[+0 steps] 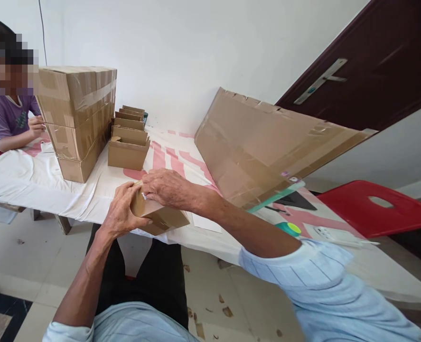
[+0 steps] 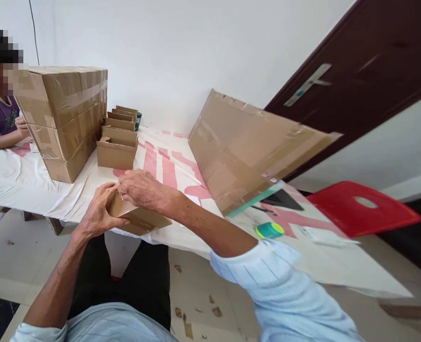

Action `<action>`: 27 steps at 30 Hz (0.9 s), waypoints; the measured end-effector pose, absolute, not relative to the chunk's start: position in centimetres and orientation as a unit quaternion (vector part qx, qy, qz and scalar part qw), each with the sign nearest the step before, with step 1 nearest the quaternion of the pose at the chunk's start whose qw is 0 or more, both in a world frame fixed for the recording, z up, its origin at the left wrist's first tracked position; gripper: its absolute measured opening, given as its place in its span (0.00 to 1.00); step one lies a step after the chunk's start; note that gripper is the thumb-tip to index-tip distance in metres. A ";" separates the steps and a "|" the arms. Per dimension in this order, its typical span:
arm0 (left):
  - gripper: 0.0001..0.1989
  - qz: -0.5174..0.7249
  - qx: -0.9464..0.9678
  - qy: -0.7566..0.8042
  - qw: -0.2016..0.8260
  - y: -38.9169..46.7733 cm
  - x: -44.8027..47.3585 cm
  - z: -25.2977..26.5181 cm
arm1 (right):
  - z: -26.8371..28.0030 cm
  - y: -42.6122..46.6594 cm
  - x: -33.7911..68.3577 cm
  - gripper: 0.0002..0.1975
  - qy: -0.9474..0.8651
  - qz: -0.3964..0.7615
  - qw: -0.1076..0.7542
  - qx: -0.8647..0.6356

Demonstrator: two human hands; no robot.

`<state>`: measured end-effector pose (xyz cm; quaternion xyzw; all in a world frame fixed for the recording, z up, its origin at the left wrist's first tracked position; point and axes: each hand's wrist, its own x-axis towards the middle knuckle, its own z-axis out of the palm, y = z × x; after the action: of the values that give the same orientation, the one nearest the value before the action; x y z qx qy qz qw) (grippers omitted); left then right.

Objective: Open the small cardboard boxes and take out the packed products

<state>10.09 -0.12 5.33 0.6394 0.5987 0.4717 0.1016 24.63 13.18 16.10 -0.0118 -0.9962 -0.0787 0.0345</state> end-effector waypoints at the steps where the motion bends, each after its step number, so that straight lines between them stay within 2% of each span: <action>1: 0.52 0.473 0.640 0.597 0.100 -0.1 10.1 5.3 | 16.1 13.1 24.6 0.13 -0.996 -0.087 0.028 -0.010; 8: 0.53 0.475 0.645 0.592 0.095 -0.1 10.2 5.2 | 15.7 13.3 24.9 0.14 -0.994 -0.100 0.040 0.007; 13: 0.52 0.475 0.644 0.592 0.096 -0.1 10.2 5.3 | 15.5 13.4 24.9 0.12 -0.995 -0.052 0.081 0.005; 21: 0.52 0.475 0.640 0.595 0.099 -0.1 10.4 5.5 | 15.6 13.9 25.3 0.11 -0.986 0.071 0.133 -0.075; 27: 0.49 0.468 0.635 0.603 0.118 -0.3 10.0 5.8 | 16.3 13.5 25.9 0.09 -0.926 0.267 0.238 -0.119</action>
<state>9.98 -0.26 5.77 0.6347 0.6034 0.4681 0.1179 25.87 13.52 16.29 -0.1192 -0.9260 0.2674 0.2383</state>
